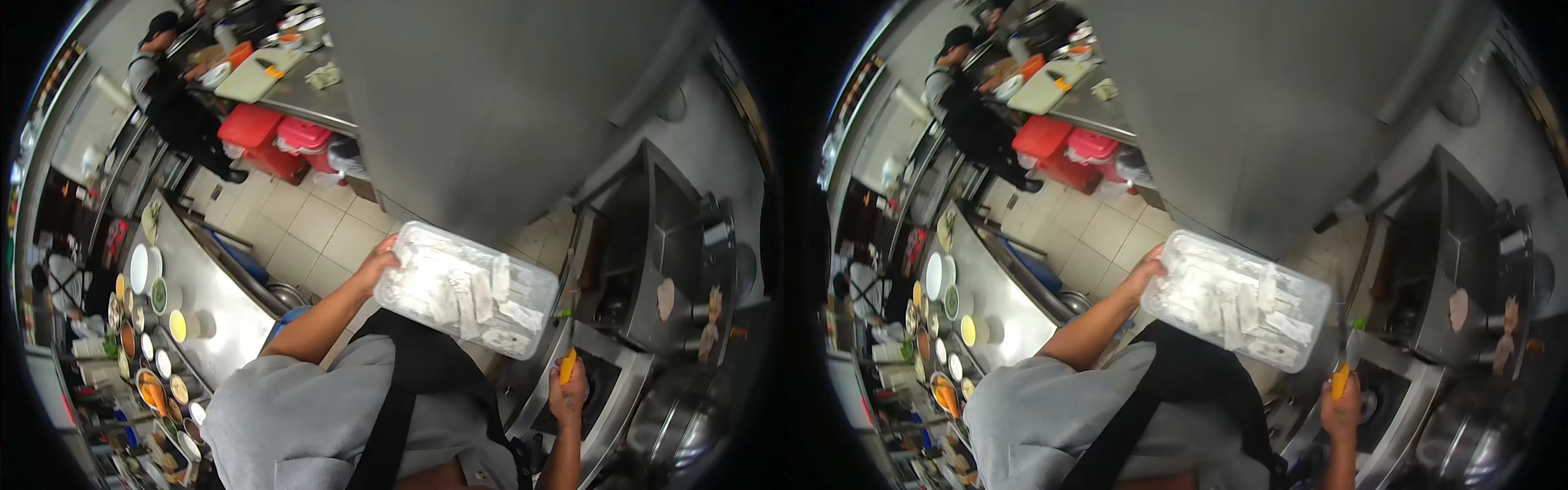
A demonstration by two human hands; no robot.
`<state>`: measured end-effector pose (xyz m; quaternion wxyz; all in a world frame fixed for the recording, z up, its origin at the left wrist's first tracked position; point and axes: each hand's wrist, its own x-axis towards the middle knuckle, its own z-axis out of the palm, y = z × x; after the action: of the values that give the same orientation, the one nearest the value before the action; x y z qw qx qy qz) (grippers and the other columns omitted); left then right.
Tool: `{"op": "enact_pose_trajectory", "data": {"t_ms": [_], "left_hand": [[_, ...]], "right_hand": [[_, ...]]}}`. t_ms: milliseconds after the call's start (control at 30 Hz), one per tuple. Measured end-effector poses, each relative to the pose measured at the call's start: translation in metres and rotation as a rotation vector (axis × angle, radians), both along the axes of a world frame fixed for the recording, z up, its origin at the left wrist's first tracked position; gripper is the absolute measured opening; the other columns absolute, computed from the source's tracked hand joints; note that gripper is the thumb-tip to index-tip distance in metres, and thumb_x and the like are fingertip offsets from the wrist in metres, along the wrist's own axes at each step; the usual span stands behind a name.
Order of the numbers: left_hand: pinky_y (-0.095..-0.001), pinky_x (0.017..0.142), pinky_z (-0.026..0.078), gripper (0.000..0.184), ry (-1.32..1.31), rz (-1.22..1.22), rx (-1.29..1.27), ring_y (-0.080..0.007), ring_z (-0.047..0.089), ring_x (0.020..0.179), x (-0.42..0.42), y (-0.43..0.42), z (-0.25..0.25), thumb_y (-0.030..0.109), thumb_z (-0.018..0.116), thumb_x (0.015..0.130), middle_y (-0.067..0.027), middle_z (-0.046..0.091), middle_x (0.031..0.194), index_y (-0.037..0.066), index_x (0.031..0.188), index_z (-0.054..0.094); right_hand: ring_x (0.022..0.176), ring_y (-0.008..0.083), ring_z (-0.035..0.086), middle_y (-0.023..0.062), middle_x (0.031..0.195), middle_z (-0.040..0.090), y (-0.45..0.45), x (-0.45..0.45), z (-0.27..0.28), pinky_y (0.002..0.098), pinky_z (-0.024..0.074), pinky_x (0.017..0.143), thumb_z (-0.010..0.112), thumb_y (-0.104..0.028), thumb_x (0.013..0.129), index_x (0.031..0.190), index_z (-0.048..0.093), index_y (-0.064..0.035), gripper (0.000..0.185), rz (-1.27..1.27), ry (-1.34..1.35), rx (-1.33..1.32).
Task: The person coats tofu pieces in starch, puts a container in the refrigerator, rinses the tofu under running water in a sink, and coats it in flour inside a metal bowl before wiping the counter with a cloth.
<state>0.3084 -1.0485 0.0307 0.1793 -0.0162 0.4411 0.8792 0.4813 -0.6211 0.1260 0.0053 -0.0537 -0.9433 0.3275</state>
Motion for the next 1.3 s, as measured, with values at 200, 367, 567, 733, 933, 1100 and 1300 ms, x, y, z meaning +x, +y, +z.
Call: {"op": "enact_pose_trajectory", "data": {"t_ms": [200,367,567,733,933,1100,1300], "left_hand": [[-0.0334,0.088,0.049,0.071,-0.213,0.521,-0.192,-0.0232,0.058,0.101,0.052,-0.118,0.009,0.013,0.051,0.059,-0.0111,0.057,0.111,0.002,0.129,0.044],[-0.0359,0.096,0.045,0.073,-0.094,0.750,-0.152,-0.0279,0.053,0.112,0.080,-0.219,0.009,0.013,0.048,0.062,-0.0160,0.052,0.124,0.001,0.134,0.039],[-0.0367,0.097,0.043,0.075,-0.129,1.040,-0.076,-0.0287,0.053,0.112,0.063,-0.293,-0.002,0.015,0.047,0.060,-0.0163,0.052,0.122,0.000,0.133,0.038],[-0.0386,0.095,0.045,0.074,-0.178,1.220,-0.056,-0.0313,0.053,0.111,0.050,-0.331,-0.007,0.017,0.049,0.060,-0.0173,0.052,0.121,0.000,0.132,0.038],[-0.0442,0.096,0.046,0.072,-0.193,1.343,0.020,-0.0352,0.052,0.112,0.003,-0.388,0.016,0.017,0.050,0.063,-0.0183,0.049,0.123,0.002,0.133,0.037],[-0.0447,0.097,0.046,0.073,-0.143,1.357,0.062,-0.0363,0.053,0.112,-0.028,-0.437,0.026,0.022,0.052,0.065,-0.0197,0.050,0.123,0.001,0.133,0.037],[-0.0398,0.094,0.045,0.070,-0.239,1.454,-0.042,-0.0333,0.054,0.109,-0.098,-0.465,0.078,0.031,0.052,0.068,-0.0179,0.054,0.118,-0.003,0.129,0.042]], "right_hand": [[0.086,0.0414,0.056,0.0204,0.087,0.056,-0.099,-0.097,0.008,0.0423,0.0458,0.071,0.064,-0.014,0.078,0.094,0.053,-0.0014,0.023,0.263,-0.076,0.015],[0.067,0.0158,0.057,0.0078,0.085,0.058,-0.232,-0.210,-0.005,0.0309,0.0461,0.055,0.062,-0.017,0.085,0.089,0.054,-0.0058,0.015,0.371,-0.331,-0.511],[0.049,0.0089,0.048,0.0113,0.085,0.058,-0.382,-0.347,-0.022,0.0217,0.0393,0.041,0.061,-0.019,0.087,0.084,0.051,-0.0049,0.017,0.446,-0.691,-1.148],[0.049,0.0087,0.049,0.0113,0.085,0.058,-0.487,-0.434,-0.042,0.0241,0.0386,0.038,0.062,-0.022,0.085,0.083,0.052,-0.0058,0.020,0.317,-0.498,-0.623],[0.103,0.0407,0.055,0.0223,0.112,0.054,-0.606,-0.547,-0.087,0.0464,0.0462,0.084,0.061,-0.040,0.083,0.105,0.055,0.0004,0.047,0.421,0.012,0.055],[0.101,0.0406,0.056,0.0230,0.108,0.055,-0.701,-0.643,-0.080,0.0467,0.0469,0.085,0.062,-0.036,0.082,0.105,0.056,0.0005,0.043,0.420,0.183,0.081],[0.110,0.0352,0.054,0.0196,0.123,0.050,-0.839,-0.819,-0.096,0.0431,0.0466,0.091,0.063,-0.034,0.083,0.115,0.055,-0.0040,0.045,0.404,0.101,0.171]]}}
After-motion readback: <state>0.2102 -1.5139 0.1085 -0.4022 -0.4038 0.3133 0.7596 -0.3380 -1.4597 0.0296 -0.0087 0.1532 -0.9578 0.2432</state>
